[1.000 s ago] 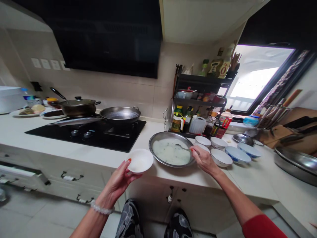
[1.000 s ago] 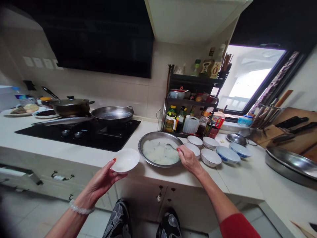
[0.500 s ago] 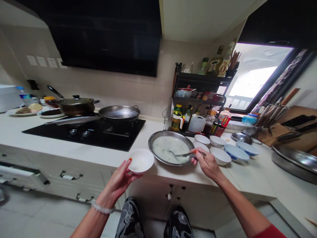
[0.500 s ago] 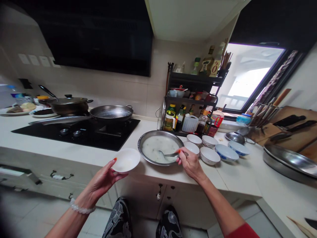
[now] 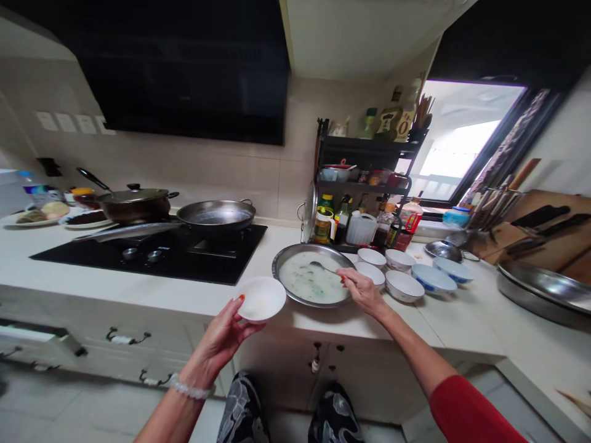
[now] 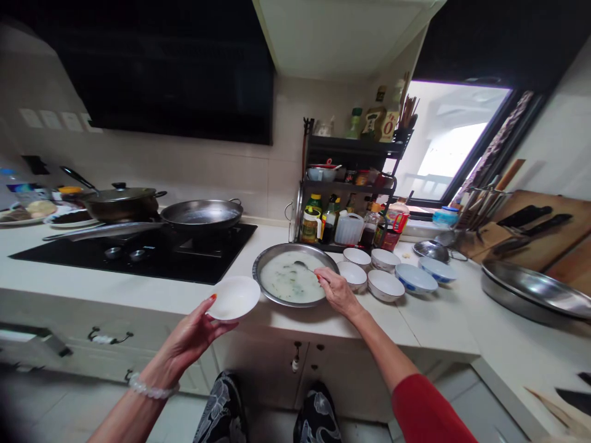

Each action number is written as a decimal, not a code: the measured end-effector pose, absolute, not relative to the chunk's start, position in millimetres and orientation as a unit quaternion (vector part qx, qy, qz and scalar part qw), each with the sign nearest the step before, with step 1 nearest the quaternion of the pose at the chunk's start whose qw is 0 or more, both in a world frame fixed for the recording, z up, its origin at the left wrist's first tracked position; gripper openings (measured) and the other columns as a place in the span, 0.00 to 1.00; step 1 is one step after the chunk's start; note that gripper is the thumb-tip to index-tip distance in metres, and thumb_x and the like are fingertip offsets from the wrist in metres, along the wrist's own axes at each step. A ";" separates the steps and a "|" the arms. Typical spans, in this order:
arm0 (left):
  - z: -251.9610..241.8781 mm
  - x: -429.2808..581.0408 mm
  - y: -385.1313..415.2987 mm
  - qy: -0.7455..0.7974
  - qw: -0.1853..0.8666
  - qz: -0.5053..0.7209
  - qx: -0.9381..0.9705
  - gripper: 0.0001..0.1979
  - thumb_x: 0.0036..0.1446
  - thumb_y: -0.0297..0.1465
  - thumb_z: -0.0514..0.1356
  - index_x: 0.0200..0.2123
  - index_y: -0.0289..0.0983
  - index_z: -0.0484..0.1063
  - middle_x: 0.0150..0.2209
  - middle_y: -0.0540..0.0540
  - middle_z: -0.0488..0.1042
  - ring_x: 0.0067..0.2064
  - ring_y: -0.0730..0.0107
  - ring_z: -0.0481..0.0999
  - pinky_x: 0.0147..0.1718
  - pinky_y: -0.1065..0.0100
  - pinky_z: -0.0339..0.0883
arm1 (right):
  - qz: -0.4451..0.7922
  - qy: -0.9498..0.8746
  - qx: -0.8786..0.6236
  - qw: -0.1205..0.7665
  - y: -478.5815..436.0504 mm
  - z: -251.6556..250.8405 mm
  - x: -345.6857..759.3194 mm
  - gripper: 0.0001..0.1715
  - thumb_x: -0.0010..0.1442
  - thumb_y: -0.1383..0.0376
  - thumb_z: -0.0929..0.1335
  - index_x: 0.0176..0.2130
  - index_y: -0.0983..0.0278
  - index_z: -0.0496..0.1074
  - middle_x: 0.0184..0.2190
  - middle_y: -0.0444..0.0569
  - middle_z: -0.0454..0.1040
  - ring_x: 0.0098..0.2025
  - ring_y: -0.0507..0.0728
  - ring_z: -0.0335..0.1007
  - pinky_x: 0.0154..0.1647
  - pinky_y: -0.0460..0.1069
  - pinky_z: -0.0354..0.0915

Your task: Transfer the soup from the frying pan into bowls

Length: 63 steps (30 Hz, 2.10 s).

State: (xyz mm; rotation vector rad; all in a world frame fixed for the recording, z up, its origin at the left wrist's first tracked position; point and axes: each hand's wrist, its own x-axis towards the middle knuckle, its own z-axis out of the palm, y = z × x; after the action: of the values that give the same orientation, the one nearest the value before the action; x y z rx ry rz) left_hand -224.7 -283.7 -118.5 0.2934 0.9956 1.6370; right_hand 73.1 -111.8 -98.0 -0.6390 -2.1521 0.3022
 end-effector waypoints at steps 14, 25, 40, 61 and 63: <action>-120.0 -225.4 -280.0 0.433 0.560 0.697 0.115 0.16 0.60 0.25 0.58 0.52 0.32 0.67 0.39 0.35 0.78 0.32 0.54 0.81 0.33 0.53 0.77 | 0.249 -0.758 -0.384 0.465 -151.2 -72.5 99.9 0.21 0.64 0.52 0.60 0.36 0.64 0.72 0.20 0.46 0.74 0.22 0.55 0.73 0.26 0.49 0.70; -117.2 -225.5 -277.2 0.435 0.561 0.693 0.127 0.19 0.60 0.26 0.58 0.55 0.33 0.65 0.42 0.35 0.78 0.33 0.56 0.81 0.35 0.55 0.78 | 0.248 -0.715 -0.336 0.561 -154.5 -69.7 91.2 0.20 0.64 0.53 0.61 0.42 0.63 0.74 0.37 0.54 0.77 0.31 0.56 0.74 0.33 0.52 0.73; -111.4 -225.6 -272.7 0.443 0.555 0.693 0.123 0.17 0.60 0.26 0.57 0.53 0.31 0.66 0.40 0.33 0.78 0.35 0.55 0.81 0.34 0.55 0.78 | 0.269 -0.666 -0.372 0.588 -143.2 -94.1 81.3 0.18 0.63 0.53 0.61 0.36 0.64 0.72 0.38 0.56 0.77 0.24 0.55 0.73 0.22 0.51 0.71; -122.3 -231.3 -269.7 0.424 0.565 0.695 0.138 0.15 0.60 0.28 0.58 0.50 0.32 0.67 0.39 0.36 0.78 0.36 0.54 0.81 0.35 0.55 0.78 | 0.378 -0.475 -0.411 0.680 -136.0 -73.6 73.8 0.14 0.52 0.57 0.67 0.26 0.66 0.69 0.25 0.50 0.76 0.18 0.52 0.70 0.17 0.46 0.68; -123.8 -231.8 -269.1 0.423 0.565 0.694 0.138 0.15 0.60 0.28 0.58 0.51 0.32 0.67 0.39 0.35 0.78 0.37 0.53 0.81 0.36 0.54 0.77 | 0.379 -0.478 -0.410 0.678 -136.7 -72.8 72.9 0.14 0.52 0.57 0.68 0.26 0.66 0.70 0.24 0.50 0.76 0.18 0.52 0.70 0.16 0.46 0.68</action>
State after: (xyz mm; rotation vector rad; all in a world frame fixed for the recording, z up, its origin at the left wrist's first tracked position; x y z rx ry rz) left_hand -231.8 -269.1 -123.8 0.3240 0.9955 1.6331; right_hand 72.9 -136.7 -72.8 -0.9222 -1.0739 0.8514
